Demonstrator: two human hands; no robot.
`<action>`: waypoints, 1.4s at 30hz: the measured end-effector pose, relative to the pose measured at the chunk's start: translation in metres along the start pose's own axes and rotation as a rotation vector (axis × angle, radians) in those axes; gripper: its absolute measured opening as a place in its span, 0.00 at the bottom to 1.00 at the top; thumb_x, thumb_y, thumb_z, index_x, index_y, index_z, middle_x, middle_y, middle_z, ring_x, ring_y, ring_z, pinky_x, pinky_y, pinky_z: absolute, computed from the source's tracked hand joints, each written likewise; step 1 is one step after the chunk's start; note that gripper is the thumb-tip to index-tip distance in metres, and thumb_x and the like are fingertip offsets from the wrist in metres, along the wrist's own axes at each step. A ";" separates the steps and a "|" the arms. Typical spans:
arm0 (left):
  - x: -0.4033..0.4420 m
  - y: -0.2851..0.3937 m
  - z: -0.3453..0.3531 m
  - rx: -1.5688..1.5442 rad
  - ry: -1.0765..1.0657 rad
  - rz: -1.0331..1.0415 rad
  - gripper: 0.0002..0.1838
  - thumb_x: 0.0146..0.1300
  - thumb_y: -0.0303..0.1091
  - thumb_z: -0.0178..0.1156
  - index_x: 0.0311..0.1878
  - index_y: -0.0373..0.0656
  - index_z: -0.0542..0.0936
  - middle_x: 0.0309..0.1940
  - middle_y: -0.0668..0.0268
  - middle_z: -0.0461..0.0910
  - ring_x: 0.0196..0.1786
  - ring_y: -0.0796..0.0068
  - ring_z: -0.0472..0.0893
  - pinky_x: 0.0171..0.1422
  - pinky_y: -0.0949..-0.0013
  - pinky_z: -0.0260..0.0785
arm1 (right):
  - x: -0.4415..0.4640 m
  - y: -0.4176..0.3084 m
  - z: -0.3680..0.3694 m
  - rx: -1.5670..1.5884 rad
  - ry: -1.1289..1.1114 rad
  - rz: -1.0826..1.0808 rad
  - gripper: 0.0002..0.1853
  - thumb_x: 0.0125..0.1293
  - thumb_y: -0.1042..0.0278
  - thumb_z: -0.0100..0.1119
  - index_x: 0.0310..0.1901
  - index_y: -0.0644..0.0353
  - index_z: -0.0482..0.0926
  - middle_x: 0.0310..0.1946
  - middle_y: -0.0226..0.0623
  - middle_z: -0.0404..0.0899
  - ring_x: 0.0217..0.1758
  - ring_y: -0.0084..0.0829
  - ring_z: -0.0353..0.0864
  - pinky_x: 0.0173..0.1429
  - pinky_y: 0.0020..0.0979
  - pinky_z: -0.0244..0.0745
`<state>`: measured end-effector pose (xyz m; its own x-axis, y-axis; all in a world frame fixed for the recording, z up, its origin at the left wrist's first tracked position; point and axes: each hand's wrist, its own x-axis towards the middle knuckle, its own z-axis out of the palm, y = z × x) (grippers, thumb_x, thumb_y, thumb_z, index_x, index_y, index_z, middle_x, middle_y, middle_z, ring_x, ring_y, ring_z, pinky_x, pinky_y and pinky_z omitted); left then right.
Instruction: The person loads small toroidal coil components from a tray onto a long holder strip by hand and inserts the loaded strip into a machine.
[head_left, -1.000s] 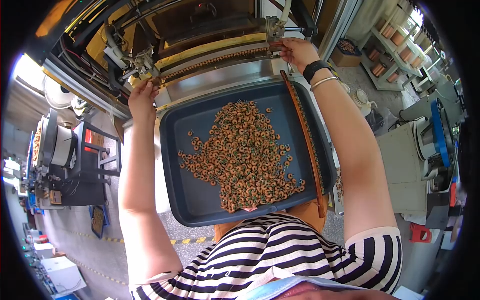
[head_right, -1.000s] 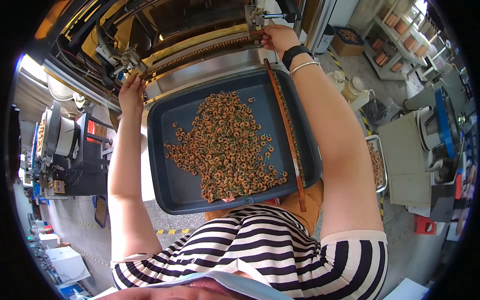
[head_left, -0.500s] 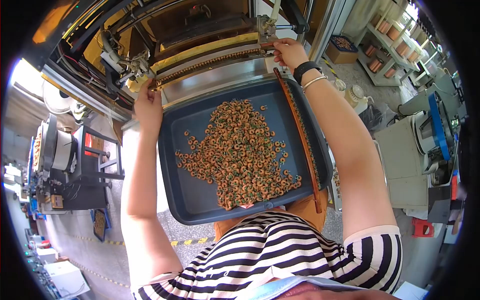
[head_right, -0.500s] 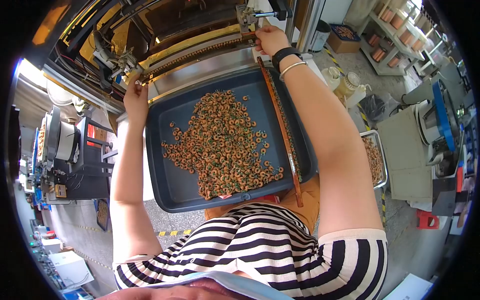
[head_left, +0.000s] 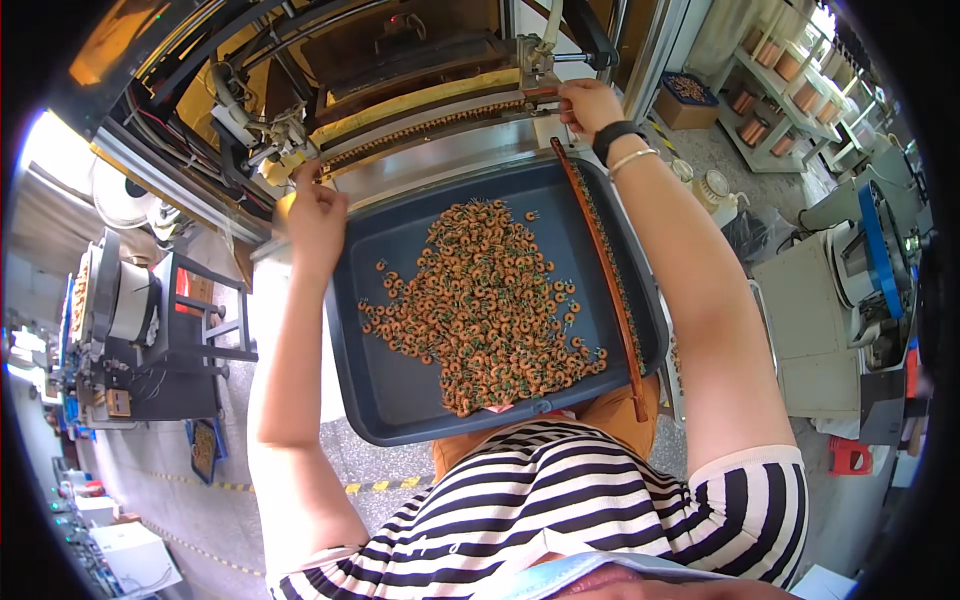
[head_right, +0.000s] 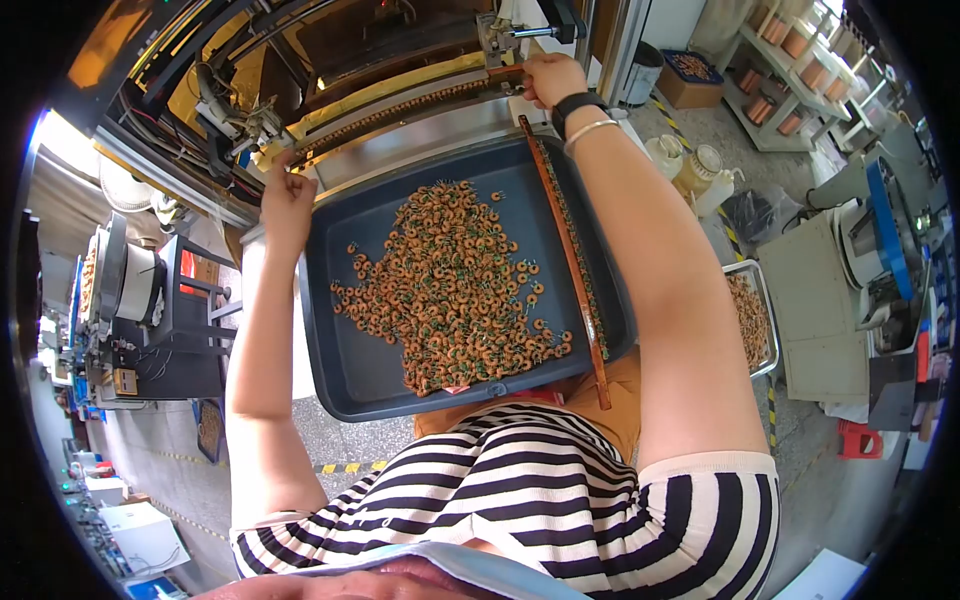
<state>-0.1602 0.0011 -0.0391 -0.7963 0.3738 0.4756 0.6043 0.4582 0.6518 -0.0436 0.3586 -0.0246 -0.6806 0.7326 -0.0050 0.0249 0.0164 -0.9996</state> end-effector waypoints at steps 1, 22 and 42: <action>-0.007 0.010 0.001 -0.034 -0.048 0.052 0.23 0.53 0.25 0.57 0.55 0.44 0.72 0.23 0.66 0.74 0.26 0.76 0.74 0.33 0.74 0.67 | -0.004 0.000 -0.007 0.005 -0.006 -0.010 0.11 0.61 0.65 0.57 0.41 0.63 0.75 0.22 0.31 0.75 0.17 0.22 0.73 0.18 0.23 0.66; -0.137 0.249 -0.043 -1.594 -0.930 0.603 0.08 0.60 0.25 0.57 0.31 0.28 0.79 0.22 0.55 0.76 0.20 0.66 0.76 0.19 0.71 0.65 | -0.184 0.010 -0.147 0.296 -0.268 0.087 0.07 0.65 0.67 0.52 0.39 0.61 0.75 0.16 0.20 0.60 0.15 0.12 0.54 0.18 0.15 0.46; -0.156 0.274 -0.020 -1.732 -0.895 0.320 0.09 0.62 0.32 0.55 0.34 0.35 0.79 0.28 0.55 0.77 0.25 0.70 0.76 0.29 0.71 0.69 | -0.284 0.042 -0.169 0.305 -0.194 0.134 0.08 0.64 0.69 0.53 0.40 0.64 0.75 0.17 0.19 0.61 0.17 0.11 0.53 0.20 0.15 0.46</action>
<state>0.1295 0.0523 0.0770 -0.1091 0.7509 0.6513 -0.4108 -0.6307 0.6584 0.2741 0.2663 -0.0597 -0.8129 0.5713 -0.1128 -0.0757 -0.2956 -0.9523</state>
